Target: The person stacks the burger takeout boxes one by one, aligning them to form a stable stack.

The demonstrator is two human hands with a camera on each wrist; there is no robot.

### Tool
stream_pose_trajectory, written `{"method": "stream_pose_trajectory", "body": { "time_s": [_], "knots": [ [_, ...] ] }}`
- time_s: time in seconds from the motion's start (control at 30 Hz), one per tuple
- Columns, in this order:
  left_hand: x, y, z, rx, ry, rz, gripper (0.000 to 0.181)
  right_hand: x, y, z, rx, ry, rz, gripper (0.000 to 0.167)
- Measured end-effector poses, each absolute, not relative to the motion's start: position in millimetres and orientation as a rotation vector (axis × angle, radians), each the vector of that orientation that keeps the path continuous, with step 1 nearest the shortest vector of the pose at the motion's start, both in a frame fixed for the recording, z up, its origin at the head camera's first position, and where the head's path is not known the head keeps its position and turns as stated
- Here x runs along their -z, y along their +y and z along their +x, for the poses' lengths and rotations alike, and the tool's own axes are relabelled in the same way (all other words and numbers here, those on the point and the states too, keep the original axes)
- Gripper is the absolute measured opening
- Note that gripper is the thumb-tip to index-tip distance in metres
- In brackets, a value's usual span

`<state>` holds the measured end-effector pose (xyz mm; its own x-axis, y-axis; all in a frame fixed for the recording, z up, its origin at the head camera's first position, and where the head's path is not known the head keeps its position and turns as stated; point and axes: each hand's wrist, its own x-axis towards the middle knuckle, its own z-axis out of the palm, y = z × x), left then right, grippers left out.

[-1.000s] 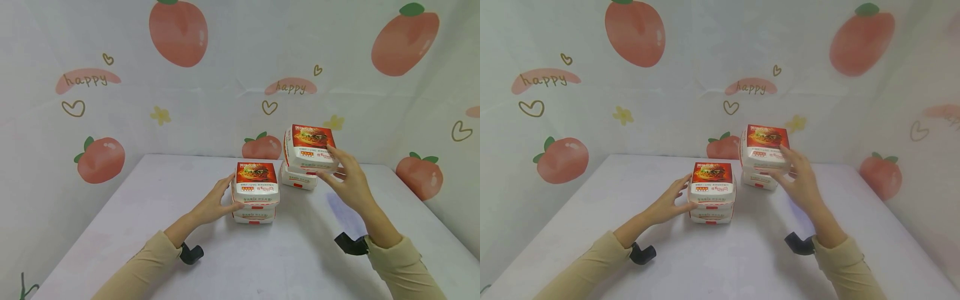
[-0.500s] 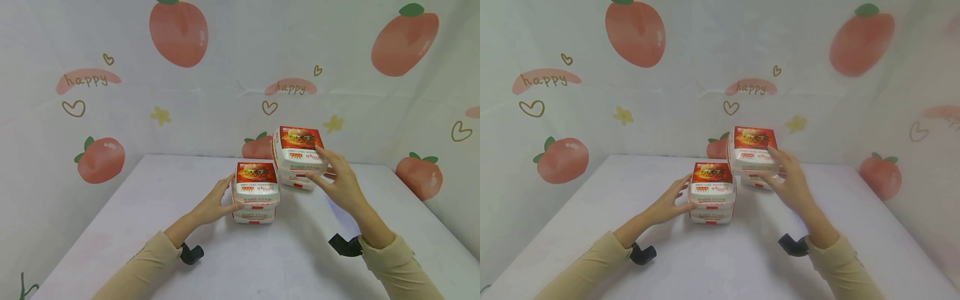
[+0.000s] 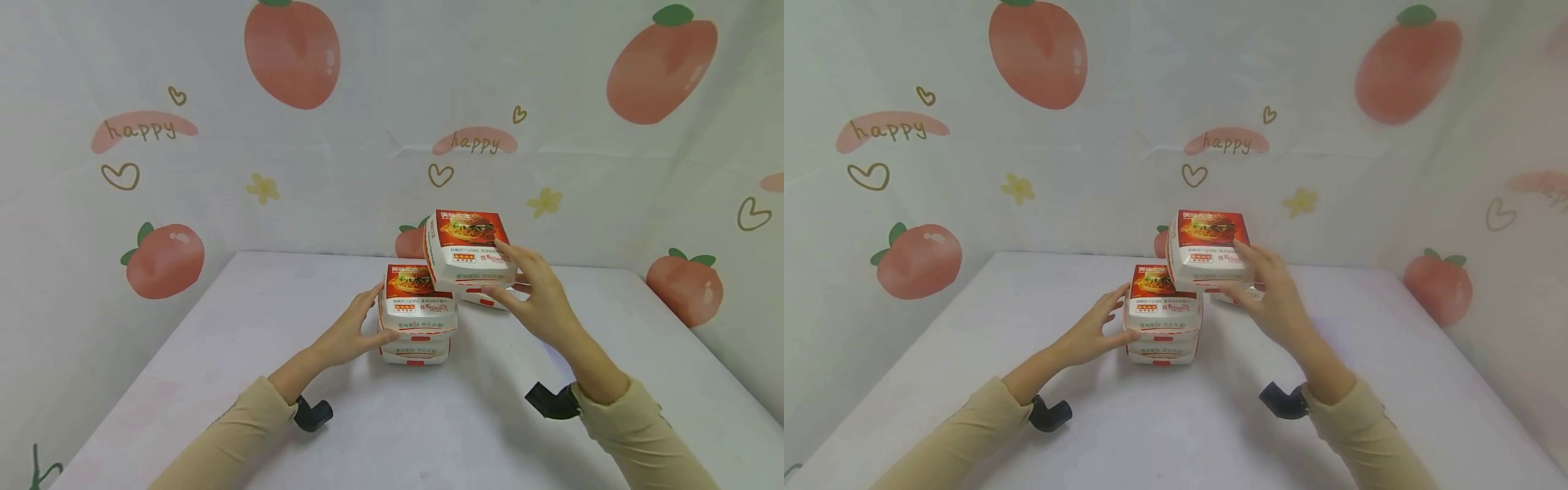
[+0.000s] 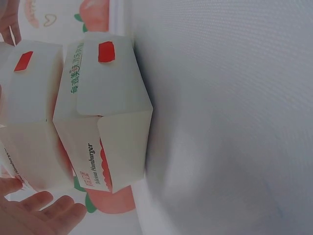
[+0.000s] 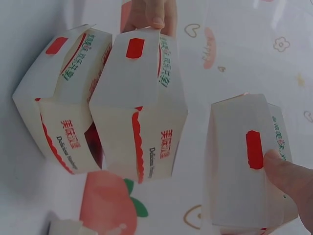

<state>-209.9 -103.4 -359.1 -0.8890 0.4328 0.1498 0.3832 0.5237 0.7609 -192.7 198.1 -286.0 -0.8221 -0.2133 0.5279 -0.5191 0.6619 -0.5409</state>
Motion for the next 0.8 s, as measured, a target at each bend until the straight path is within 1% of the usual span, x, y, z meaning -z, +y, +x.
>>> {"method": "stream_pose_trajectory", "body": {
  "time_s": [0.8],
  "knots": [
    [359.8,-102.7,-209.8,-1.323,2.687,0.711,0.091,288.7,174.1,-192.2,-1.031,-2.485,0.614,0.071]
  ]
}}
